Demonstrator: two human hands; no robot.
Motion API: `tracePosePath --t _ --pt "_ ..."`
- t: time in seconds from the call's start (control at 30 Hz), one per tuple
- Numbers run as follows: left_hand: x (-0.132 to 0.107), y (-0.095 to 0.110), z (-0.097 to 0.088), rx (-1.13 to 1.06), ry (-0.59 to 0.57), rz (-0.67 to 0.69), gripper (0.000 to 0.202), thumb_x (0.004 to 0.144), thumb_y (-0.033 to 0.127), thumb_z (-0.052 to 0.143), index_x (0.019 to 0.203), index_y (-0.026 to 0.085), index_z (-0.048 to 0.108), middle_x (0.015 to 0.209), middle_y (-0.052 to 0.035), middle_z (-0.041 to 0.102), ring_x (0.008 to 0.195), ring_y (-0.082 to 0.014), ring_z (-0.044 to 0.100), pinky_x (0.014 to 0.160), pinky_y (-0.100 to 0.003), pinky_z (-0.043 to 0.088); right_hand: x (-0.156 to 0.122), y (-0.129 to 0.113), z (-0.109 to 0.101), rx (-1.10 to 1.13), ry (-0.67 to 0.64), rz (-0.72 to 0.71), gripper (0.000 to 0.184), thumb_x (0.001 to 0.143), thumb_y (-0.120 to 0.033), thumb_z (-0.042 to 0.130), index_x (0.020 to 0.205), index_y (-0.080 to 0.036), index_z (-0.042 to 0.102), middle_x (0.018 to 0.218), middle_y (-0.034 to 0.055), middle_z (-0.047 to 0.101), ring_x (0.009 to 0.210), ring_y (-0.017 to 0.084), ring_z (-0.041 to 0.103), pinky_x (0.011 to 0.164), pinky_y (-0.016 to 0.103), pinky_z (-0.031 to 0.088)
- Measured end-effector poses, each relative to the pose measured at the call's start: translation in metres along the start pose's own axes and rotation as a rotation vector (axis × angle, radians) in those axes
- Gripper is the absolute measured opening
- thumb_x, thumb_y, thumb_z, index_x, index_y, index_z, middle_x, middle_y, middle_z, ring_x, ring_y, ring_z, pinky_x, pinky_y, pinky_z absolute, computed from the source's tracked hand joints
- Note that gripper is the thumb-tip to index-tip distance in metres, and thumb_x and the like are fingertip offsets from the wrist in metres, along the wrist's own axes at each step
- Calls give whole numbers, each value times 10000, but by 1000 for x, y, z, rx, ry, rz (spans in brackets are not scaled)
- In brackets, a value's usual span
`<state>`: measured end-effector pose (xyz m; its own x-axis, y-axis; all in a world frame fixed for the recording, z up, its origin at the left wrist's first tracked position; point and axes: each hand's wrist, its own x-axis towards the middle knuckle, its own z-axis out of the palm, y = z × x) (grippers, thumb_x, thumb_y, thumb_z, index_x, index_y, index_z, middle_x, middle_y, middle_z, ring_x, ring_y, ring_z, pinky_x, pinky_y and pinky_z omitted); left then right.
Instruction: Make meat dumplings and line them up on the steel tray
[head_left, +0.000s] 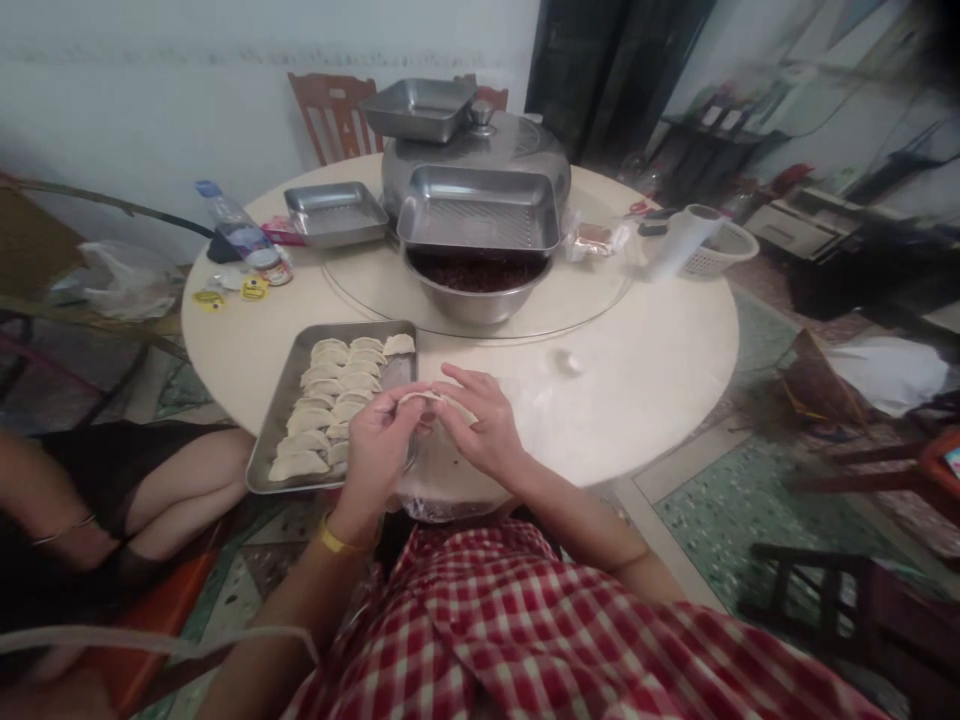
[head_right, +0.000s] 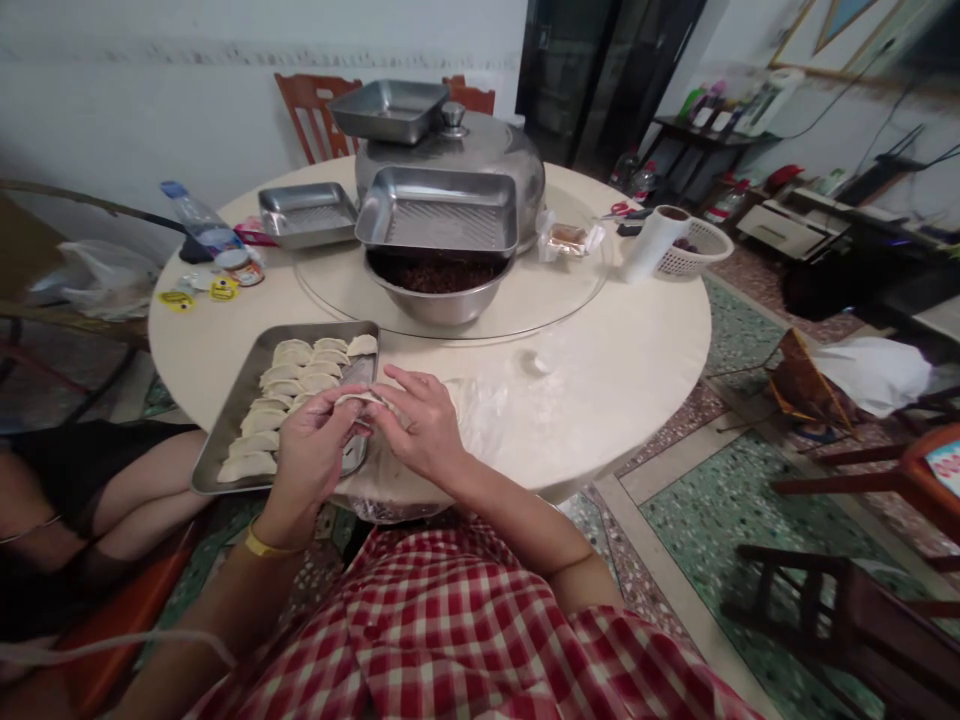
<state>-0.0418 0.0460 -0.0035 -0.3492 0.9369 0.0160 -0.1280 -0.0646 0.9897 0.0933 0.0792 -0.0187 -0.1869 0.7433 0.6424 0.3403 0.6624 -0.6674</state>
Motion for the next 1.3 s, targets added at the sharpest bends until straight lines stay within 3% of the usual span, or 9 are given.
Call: tracePosePath --t 0.2,0.33,0.43,0.6,0.73,0.9,1.3 --pt "18 0 -10 139 4 67 342 711 400 734 930 138 717 694 -7 683 627 -140 646 570 -242 535 14 5 8 -168 -99 33 180 873 -275 568 842 -233 740 1055 77 738 972 245 598 908 426 474" --pt "26 2 -13 134 15 64 351 688 389 745 923 131 710 694 -6 680 624 -138 644 553 -233 534 19 7 9 -250 -158 7 185 853 -215 556 881 -221 739 1064 76 739 948 252 595 861 414 468" --pt "29 1 -16 134 20 59 351 691 391 740 924 131 706 703 -4 679 628 -132 642 555 -226 535 21 9 11 -254 -159 19 166 852 -254 590 918 -209 736 1061 78 743 944 256 604 862 414 472" --pt "38 0 -18 167 -2 50 331 680 379 727 899 132 704 737 -18 687 635 -132 639 559 -231 539 33 18 19 -244 -248 37 155 879 -262 608 809 -213 737 1052 66 751 943 236 635 878 393 473" --pt "64 10 -25 217 -4 50 316 674 363 710 885 128 703 775 -16 685 650 -116 624 626 -241 547 53 24 17 -193 -274 107 173 876 -320 636 906 -193 749 1087 78 748 1005 234 662 953 398 456" --pt "104 19 -43 359 14 84 325 685 359 692 915 130 718 771 -8 680 680 -114 592 669 -231 506 63 34 3 -148 -223 199 169 872 -252 604 931 -184 747 1072 75 751 1045 237 669 975 395 461" --pt "144 -22 -55 656 -132 86 273 682 399 640 812 165 690 707 -7 662 661 -154 560 654 -277 449 43 58 -2 -105 -167 254 172 847 -229 574 865 -226 745 1037 57 762 1043 242 674 990 410 487"
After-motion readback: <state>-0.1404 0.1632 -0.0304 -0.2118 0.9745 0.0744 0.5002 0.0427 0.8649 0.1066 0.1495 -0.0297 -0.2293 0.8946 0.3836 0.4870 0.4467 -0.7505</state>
